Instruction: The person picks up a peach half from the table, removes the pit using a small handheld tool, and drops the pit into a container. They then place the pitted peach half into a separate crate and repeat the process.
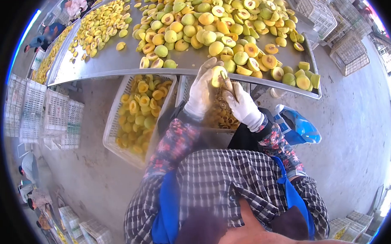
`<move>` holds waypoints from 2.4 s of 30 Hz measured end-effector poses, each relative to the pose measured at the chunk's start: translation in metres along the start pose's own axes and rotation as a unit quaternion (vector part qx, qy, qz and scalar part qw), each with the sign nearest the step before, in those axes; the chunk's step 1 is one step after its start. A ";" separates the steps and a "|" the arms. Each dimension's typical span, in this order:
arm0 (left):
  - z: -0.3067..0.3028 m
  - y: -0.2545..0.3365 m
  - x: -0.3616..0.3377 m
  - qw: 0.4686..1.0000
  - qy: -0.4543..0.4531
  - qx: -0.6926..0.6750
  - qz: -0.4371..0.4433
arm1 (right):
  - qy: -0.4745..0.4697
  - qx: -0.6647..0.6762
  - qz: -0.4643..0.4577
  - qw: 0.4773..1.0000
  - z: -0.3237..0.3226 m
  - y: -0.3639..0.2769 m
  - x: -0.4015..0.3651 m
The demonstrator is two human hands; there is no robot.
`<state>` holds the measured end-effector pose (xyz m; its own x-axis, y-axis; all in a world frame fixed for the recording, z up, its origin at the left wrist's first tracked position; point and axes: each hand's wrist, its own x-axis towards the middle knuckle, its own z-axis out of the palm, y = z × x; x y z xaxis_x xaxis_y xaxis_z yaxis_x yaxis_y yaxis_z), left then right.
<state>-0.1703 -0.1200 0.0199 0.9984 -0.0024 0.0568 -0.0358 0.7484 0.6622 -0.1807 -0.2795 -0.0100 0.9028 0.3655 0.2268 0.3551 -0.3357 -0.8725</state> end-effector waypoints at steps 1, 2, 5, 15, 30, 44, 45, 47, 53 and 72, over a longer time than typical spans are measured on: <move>-0.003 -0.002 -0.001 1.000 0.011 0.014 0.000 | 0.029 -0.076 -0.028 0.996 -0.006 -0.015 -0.003; -0.008 -0.004 0.000 1.000 0.020 -0.005 -0.010 | 0.057 -0.152 -0.058 0.985 -0.009 -0.024 -0.004; -0.019 -0.007 0.002 0.997 0.039 -0.053 -0.039 | 0.027 -0.134 -0.089 0.987 -0.010 -0.023 -0.005; -0.004 -0.005 -0.010 0.994 0.089 0.055 -0.043 | -0.045 -0.261 -0.054 0.963 -0.005 -0.029 -0.001; -0.020 -0.001 0.001 0.986 0.019 -0.136 -0.091 | -0.009 -0.113 -0.036 0.993 -0.011 -0.013 -0.006; 0.011 -0.010 -0.005 0.979 0.190 -0.057 -0.049 | -0.030 -0.230 -0.062 0.971 0.000 -0.011 -0.017; 0.010 -0.012 -0.005 0.981 0.183 -0.052 -0.041 | -0.021 -0.229 -0.080 0.970 0.002 -0.012 -0.018; 0.007 -0.015 -0.004 0.985 0.167 -0.042 -0.026 | -0.028 -0.194 -0.075 0.978 0.004 -0.011 -0.020; 0.003 -0.021 -0.013 0.988 0.151 -0.001 0.036 | -0.068 -0.158 -0.128 0.977 0.001 -0.017 -0.016; 0.006 -0.015 -0.006 0.983 0.126 -0.130 -0.043 | -0.015 -0.209 -0.042 0.977 -0.009 -0.033 -0.011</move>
<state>-0.1756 -0.1354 0.0137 0.9775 0.0664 -0.2003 0.0297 0.8966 0.4418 -0.1999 -0.2801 0.0206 0.8606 0.4300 0.2728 0.5020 -0.6263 -0.5964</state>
